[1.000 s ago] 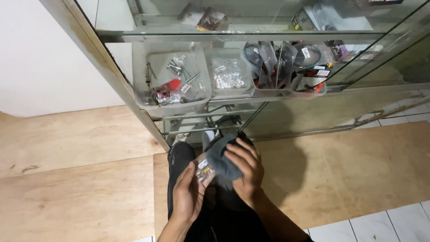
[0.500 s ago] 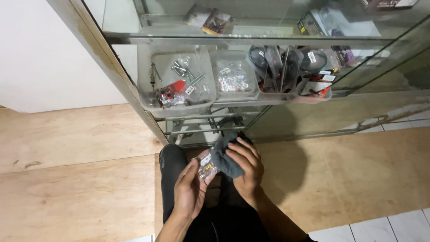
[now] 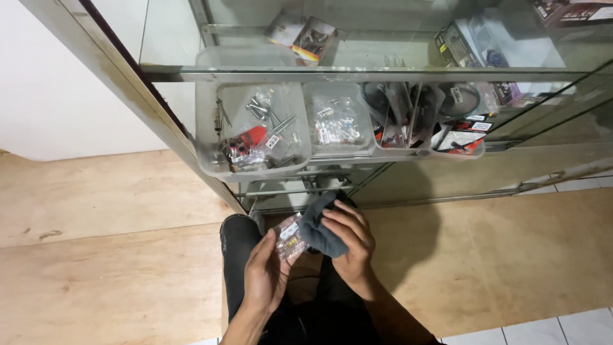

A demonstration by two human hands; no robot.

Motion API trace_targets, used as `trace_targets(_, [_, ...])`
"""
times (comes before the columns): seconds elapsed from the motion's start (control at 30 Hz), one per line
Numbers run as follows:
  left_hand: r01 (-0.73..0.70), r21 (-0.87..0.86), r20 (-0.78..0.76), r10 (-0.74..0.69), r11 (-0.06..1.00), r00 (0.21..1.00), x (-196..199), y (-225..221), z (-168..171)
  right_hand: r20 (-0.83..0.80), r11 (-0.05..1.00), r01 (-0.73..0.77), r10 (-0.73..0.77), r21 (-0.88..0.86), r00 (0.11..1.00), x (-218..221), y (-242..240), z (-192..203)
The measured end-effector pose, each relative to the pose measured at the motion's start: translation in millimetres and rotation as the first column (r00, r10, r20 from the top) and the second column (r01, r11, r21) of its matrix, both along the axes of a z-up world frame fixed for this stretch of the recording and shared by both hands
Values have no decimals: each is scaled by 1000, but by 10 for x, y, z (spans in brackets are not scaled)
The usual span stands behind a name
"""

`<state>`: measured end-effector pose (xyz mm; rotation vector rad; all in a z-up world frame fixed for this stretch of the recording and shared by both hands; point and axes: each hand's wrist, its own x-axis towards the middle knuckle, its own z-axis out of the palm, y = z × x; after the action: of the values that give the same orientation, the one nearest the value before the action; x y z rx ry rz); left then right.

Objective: Cleaning small metal bolts and screws with a cloth inside a parts room.

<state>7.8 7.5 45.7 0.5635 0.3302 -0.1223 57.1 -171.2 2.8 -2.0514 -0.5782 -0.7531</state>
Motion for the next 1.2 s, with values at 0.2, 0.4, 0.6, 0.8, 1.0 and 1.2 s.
trace_targets(0.2, [40,-149,-6,-41,988,999,-27,-54,-320,183,958,-252,274,-136,944,-173,156,442])
trace_targets(0.4, [36,-99,35,-33,994,999,-36,-64,-349,164,980,-111,139,-167,977,-98,110,199])
trace_targets(0.6, [3,12,29,-3,1000,1000,34,-70,-48,39,996,27,-30,85,999,-5,59,403])
trace_targets(0.8, [-3,-134,-9,2,991,1000,-50,-46,-166,203,962,-236,261,-140,944,-227,218,500])
trace_targets(1.0, [-21,-65,30,23,998,999,-42,-59,-175,75,991,-64,73,-121,995,-83,172,300])
trace_targets(1.2, [-23,146,-15,26,989,1000,16,-84,-76,-362,425,103,590,899,722,9,-274,-1033])
